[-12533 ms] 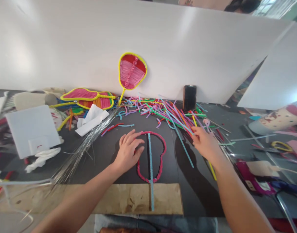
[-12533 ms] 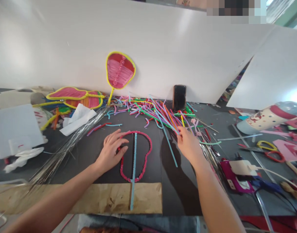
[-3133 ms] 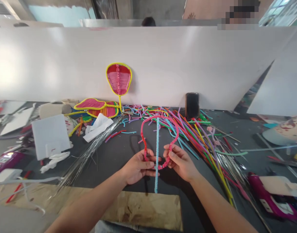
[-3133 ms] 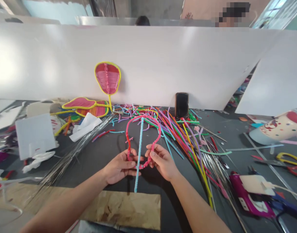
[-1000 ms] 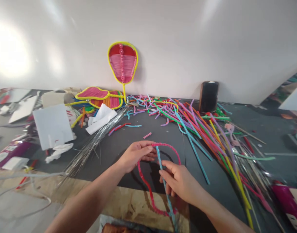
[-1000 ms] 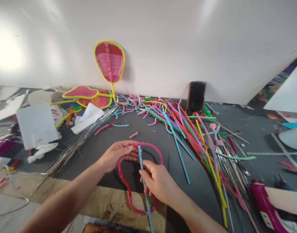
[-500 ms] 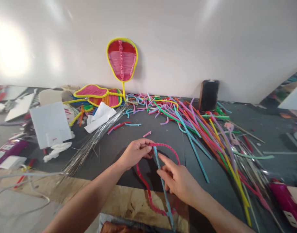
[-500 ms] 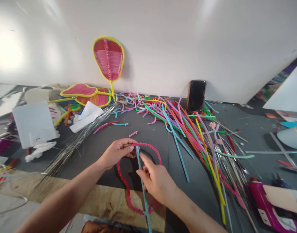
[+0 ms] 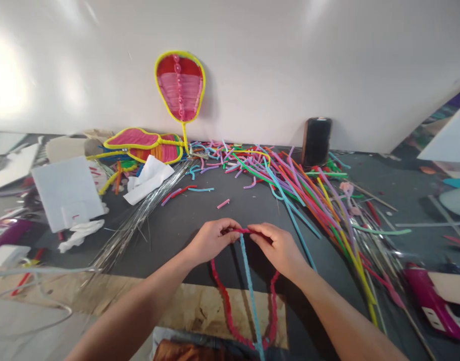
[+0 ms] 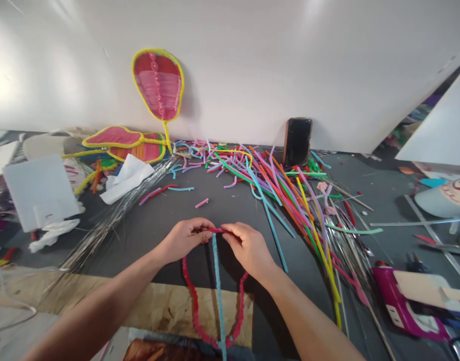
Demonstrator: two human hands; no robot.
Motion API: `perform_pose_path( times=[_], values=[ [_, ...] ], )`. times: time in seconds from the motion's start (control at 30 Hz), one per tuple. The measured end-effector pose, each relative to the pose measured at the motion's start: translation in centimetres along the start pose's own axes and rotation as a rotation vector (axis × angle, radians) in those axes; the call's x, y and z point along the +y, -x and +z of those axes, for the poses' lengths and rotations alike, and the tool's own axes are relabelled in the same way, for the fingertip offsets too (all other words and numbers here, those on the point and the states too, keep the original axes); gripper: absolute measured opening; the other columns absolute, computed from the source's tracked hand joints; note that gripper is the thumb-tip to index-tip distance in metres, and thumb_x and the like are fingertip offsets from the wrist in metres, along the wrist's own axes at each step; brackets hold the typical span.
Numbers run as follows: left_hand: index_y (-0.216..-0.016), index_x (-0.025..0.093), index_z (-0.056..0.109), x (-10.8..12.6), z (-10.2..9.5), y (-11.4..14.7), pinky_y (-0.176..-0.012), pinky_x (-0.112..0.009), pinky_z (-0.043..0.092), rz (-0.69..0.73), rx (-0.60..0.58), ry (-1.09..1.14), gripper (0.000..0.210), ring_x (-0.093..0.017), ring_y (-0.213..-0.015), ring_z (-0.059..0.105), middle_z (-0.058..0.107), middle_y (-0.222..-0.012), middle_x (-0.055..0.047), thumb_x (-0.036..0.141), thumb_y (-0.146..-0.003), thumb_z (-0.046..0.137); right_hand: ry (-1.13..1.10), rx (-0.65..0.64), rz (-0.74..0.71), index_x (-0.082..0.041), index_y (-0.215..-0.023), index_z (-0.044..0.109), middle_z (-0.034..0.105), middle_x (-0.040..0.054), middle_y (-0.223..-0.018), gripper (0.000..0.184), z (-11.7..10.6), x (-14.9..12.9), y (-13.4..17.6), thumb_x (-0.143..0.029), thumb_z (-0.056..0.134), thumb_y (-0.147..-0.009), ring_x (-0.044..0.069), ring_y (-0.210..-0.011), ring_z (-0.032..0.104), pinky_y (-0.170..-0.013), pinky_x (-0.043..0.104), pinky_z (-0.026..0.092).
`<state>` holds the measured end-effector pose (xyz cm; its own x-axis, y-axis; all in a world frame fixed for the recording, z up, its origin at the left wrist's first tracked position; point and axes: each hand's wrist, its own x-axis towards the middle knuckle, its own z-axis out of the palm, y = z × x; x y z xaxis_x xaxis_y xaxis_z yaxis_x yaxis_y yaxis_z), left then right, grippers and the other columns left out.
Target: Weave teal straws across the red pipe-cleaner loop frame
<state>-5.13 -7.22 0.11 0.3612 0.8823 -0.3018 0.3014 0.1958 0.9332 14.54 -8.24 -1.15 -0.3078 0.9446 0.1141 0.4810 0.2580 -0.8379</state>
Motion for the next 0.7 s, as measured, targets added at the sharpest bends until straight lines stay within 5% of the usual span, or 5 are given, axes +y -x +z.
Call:
perform_pose_path(
  times=[0.5,0.7],
  values=[
    [-0.094,0.018,0.066,0.46,-0.07,-0.08,-0.063,-0.022,0.045,-0.013,-0.010,-0.088,0.030,-0.013,-0.067,0.057,0.064,-0.074,0.000,0.041,-0.081,0.051,0.024,0.019,-0.049,-0.023,-0.090,0.068,0.068,0.0016,-0.083,0.016,0.37,-0.13,-0.14,-0.024,0.052,-0.087,0.015,-0.078,0.064,-0.072,0.026,0.049],
    [-0.077,0.018,0.067,0.27,0.08,0.00,-0.055,-0.021,0.042,-0.030,0.040,-0.266,0.029,-0.012,-0.057,0.055,0.062,-0.060,0.002,0.040,-0.081,0.049,0.024,-0.029,-0.057,-0.023,-0.091,0.068,0.069,0.0030,-0.085,0.017,0.71,-0.40,-0.07,-0.024,0.052,-0.087,0.016,-0.080,0.064,-0.073,0.027,0.049]
  ],
)
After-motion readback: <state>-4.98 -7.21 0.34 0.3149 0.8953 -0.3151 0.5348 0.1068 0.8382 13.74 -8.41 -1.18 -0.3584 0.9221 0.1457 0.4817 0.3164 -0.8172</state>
